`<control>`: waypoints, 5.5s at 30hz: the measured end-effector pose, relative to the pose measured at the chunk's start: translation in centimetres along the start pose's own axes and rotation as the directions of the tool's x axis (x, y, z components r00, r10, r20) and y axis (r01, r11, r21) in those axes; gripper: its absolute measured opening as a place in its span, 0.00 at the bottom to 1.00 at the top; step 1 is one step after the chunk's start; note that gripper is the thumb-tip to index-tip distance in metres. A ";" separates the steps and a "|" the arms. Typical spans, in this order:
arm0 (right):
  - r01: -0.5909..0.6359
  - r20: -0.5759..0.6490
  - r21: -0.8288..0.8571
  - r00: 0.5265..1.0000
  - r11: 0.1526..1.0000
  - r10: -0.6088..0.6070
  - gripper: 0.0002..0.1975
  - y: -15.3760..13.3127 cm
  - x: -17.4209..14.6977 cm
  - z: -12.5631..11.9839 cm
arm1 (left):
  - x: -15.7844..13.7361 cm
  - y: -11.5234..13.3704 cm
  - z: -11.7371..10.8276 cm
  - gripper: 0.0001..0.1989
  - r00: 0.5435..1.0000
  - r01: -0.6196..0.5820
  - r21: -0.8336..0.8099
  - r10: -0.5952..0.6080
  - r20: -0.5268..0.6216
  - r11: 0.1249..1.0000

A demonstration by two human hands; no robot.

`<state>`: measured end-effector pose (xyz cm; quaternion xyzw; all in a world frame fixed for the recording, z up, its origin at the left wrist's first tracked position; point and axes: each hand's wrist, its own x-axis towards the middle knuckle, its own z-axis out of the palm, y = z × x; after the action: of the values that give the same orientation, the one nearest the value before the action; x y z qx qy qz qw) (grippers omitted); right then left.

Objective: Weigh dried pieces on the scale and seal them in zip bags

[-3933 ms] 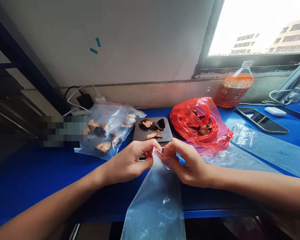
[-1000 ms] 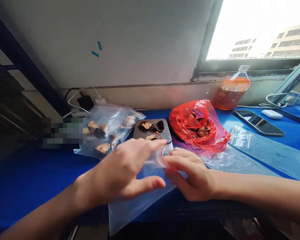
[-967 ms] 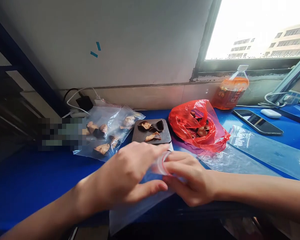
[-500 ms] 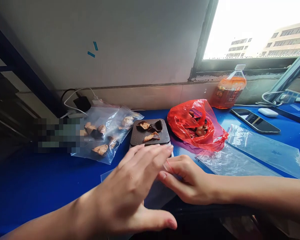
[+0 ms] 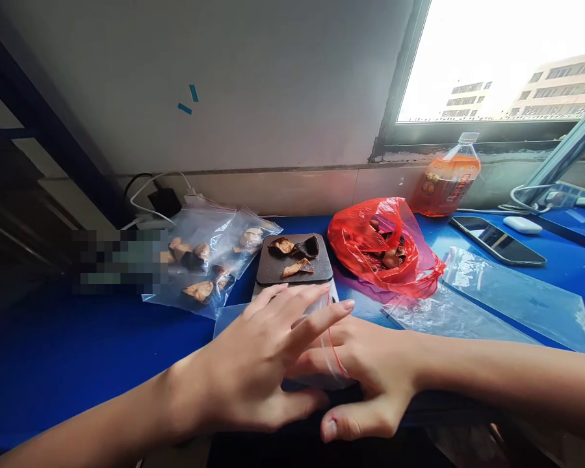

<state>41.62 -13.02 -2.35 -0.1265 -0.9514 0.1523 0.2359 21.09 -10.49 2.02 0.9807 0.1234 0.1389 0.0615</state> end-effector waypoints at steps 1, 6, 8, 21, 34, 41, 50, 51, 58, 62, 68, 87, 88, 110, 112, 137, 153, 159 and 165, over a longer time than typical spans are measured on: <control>0.009 -0.037 0.038 0.999 0.999 -0.008 0.27 0.0 0.0 0.0 | 0.0 0.0 0.0 0.45 1.000 -0.003 0.005 0.003 -0.002 1.000; 0.015 -0.141 0.075 0.990 0.997 -0.004 0.22 -0.4 0.0 -0.1 | -0.1 -0.4 0.1 0.44 1.000 -0.013 -0.001 0.013 -0.019 1.000; 0.006 -0.144 0.067 0.990 0.998 0.004 0.21 -0.4 0.0 -0.2 | -0.1 -0.6 0.1 0.44 1.000 -0.015 -0.011 0.014 -0.025 1.000; 0.027 -0.147 0.033 0.989 0.999 -0.022 0.21 -0.4 0.0 0.3 | 0.0 -0.6 0.1 0.44 0.998 -0.054 -0.035 0.053 -0.018 0.998; 0.022 -0.206 -0.063 0.978 0.998 -0.034 0.19 -0.9 0.5 0.3 | 0.3 -1.0 0.0 0.46 0.997 -0.065 -0.136 0.058 -0.055 0.989; 0.019 -0.138 -0.034 0.990 0.999 -0.023 0.24 -0.2 0.2 0.7 | -0.1 -1.1 -0.5 0.43 0.998 -0.037 -0.177 0.028 -0.053 0.984; 0.073 -0.371 -0.020 0.926 0.997 -0.076 0.23 -0.6 0.1 0.4 | 0.3 -1.3 -0.8 0.40 1.000 0.004 -0.276 -0.008 -0.011 0.961; 0.071 -0.450 -0.025 0.890 0.997 -0.074 0.23 -0.9 0.0 0.2 | 0.2 -1.4 -1.0 0.40 1.000 0.013 -0.271 -0.019 -0.020 0.962; -0.330 -0.643 -0.216 0.757 0.919 0.121 0.15 -0.3 -0.3 -1.5 | -0.7 -3.0 -3.8 0.40 0.918 0.231 -0.100 -0.251 -0.309 0.968; -0.382 -0.573 -0.405 0.814 0.831 0.095 0.20 2.0 0.8 -1.2 | -1.0 -4.0 -5.2 0.41 0.819 0.423 -0.054 -0.407 -0.406 0.905; -0.424 -0.445 -0.459 0.870 0.781 0.211 0.21 2.9 1.3 -0.7 | -0.8 -5.5 -5.8 0.36 0.796 0.505 -0.044 -0.485 -0.362 0.862; -0.326 -0.349 -0.584 0.928 0.743 0.133 0.14 5.0 -0.6 -1.7 | -0.8 -6.7 -5.0 0.15 0.906 0.346 0.017 -0.330 -0.267 0.938; -0.315 -0.340 -0.592 0.932 0.742 0.125 0.16 5.1 -0.7 -1.7 | -0.9 -6.7 -4.9 0.15 0.910 0.340 0.018 -0.324 -0.259 0.940; -0.309 -0.562 -0.471 0.827 0.826 -0.012 0.09 6.1 -0.9 -2.2 | -0.4 -5.2 -4.8 0.17 0.953 0.287 0.042 -0.281 -0.112 0.957; -0.330 -0.597 -0.415 0.802 0.848 0.020 0.08 5.9 -0.8 -2.2 | -0.4 -5.4 -4.7 0.16 0.956 0.277 0.032 -0.273 -0.103 0.960; -0.547 -0.666 -0.185 0.681 0.816 0.306 0.13 6.0 0.0 -3.1 | -0.1 -4.8 -3.1 0.13 0.939 0.152 -0.100 -0.176 -0.296 0.983; -0.354 -0.734 -0.275 0.678 0.894 0.042 0.12 1.4 1.4 -4.2 | 0.0 -4.5 -2.9 0.12 0.926 0.212 -0.065 -0.222 -0.305 0.975; -0.385 -0.723 -0.236 0.683 0.892 0.104 0.18 0.9 1.2 -3.8 | 0.2 -4.6 -2.7 0.13 0.920 0.217 -0.087 -0.234 -0.316 0.972; -0.275 -0.490 -0.141 0.854 0.951 0.174 0.11 -0.4 1.5 -0.9 | 0.0 -4.3 -2.6 0.10 0.903 0.228 -0.149 -0.266 -0.337 0.962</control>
<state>40.76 -12.72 -0.83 -0.2943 -0.8541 0.0441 0.4265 19.37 -6.13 3.87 0.9112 0.2482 0.3107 0.1074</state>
